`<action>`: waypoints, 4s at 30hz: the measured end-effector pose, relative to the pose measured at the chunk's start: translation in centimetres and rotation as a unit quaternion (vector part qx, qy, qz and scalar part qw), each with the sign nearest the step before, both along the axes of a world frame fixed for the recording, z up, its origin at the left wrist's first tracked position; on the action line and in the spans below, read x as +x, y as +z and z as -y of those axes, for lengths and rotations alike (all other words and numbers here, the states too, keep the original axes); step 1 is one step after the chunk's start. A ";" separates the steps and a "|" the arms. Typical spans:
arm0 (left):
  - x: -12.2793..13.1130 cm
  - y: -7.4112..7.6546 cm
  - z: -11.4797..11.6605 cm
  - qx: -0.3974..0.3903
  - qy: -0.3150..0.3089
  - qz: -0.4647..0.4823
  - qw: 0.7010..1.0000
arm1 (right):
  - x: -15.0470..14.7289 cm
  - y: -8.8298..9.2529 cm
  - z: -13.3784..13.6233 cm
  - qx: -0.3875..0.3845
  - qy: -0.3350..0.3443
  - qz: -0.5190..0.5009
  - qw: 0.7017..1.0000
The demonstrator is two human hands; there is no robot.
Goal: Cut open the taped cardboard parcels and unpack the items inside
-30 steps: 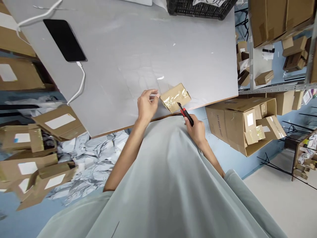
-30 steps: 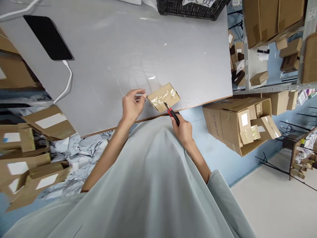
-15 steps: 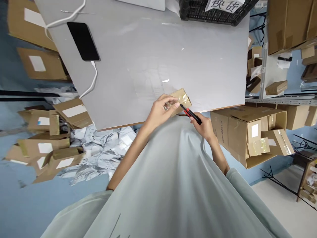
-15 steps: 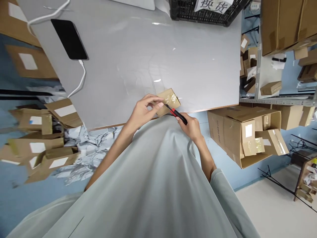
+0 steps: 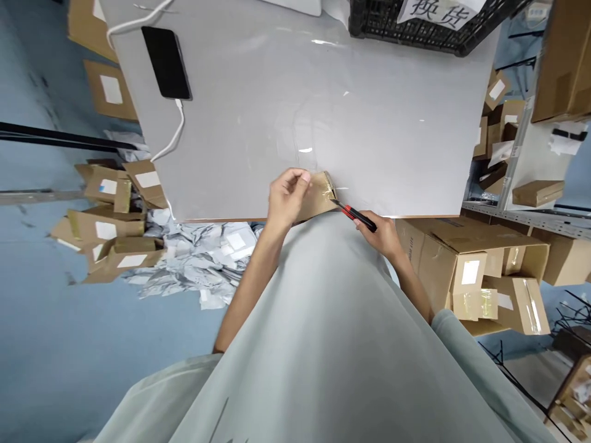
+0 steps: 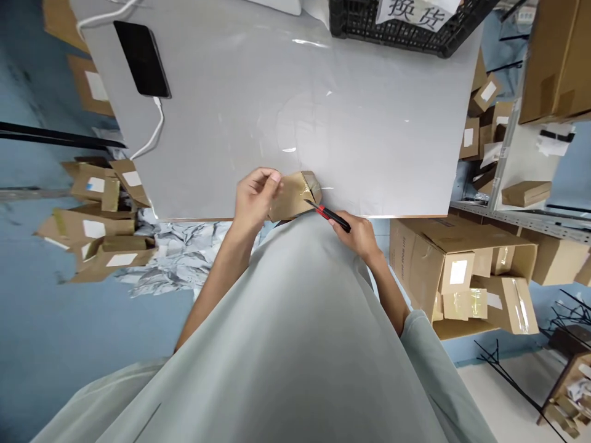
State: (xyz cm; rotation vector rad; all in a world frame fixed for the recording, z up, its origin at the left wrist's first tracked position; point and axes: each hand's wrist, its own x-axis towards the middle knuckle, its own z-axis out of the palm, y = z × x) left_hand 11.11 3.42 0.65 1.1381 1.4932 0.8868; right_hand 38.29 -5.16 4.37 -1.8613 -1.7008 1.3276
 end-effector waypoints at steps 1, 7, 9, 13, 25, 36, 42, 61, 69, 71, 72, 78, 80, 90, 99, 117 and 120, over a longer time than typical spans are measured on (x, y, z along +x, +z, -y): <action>-0.2 -0.5 0.0 0.005 0.029 -0.014 0.999 | 0.9 -1.3 -0.3 -0.006 -0.018 0.001 1.000; -1.6 -2.9 0.0 0.040 0.056 -0.189 0.980 | 5.7 -11.7 -3.5 -0.048 -0.120 0.136 0.982; -1.6 -3.7 0.2 0.054 0.030 -0.243 0.968 | 6.9 -14.6 -4.5 -0.066 -0.129 0.187 0.972; -1.6 -5.2 0.6 0.044 0.030 -0.278 0.959 | 8.6 -18.1 -5.5 -0.049 -0.119 0.210 0.969; -3.8 -5.2 2.3 -0.042 0.029 -0.080 0.996 | 8.9 -20.4 -4.8 -0.069 -0.151 0.250 0.954; -5.1 -4.3 2.8 -0.090 -0.017 -0.040 0.995 | 0.8 -19.1 -9.0 -0.074 -0.061 -0.014 0.995; -6.5 -5.3 3.4 -0.087 -0.032 -0.069 0.993 | -5.6 -19.9 -10.1 -0.190 -0.061 -0.017 0.980; -8.6 -10.0 2.7 -0.095 -0.054 0.070 0.992 | -3.4 -15.0 -7.5 -0.048 -0.246 0.006 0.968; -4.1 -13.3 -1.2 -0.119 -0.030 0.075 0.990 | -2.6 -12.0 -5.7 0.017 -0.252 0.107 0.962; -4.1 -13.0 -1.3 -0.109 -0.024 0.060 0.992 | -3.2 -11.6 -5.4 0.009 -0.253 0.102 0.962; -4.2 -12.7 -1.1 -0.097 -0.022 0.045 0.994 | -3.4 -11.4 -5.3 0.008 -0.250 0.096 0.963; -4.7 -10.3 0.5 -0.055 -0.022 -0.082 0.995 | -4.0 -10.5 -4.9 -0.005 -0.224 0.070 0.972; -4.5 -9.9 0.9 -0.067 -0.010 -0.078 0.995 | -4.2 -10.4 -4.8 -0.009 -0.226 0.065 0.972; -3.5 -8.5 1.6 -0.095 0.011 0.012 0.995 | -2.7 -9.5 -4.1 -0.005 -0.181 -0.035 0.983; -6.3 -8.8 2.2 -0.088 -0.114 0.013 0.989 | -0.8 -10.2 -4.6 -0.058 -0.039 -0.037 0.997; -0.5 -4.7 -1.6 -0.100 -0.381 -0.455 0.799 | -3.7 -4.6 -10.7 -0.073 0.195 0.299 0.931; 0.2 -4.1 -2.0 -0.107 -0.388 -0.486 0.776 | -3.9 -4.9 -11.3 -0.069 0.208 0.314 0.924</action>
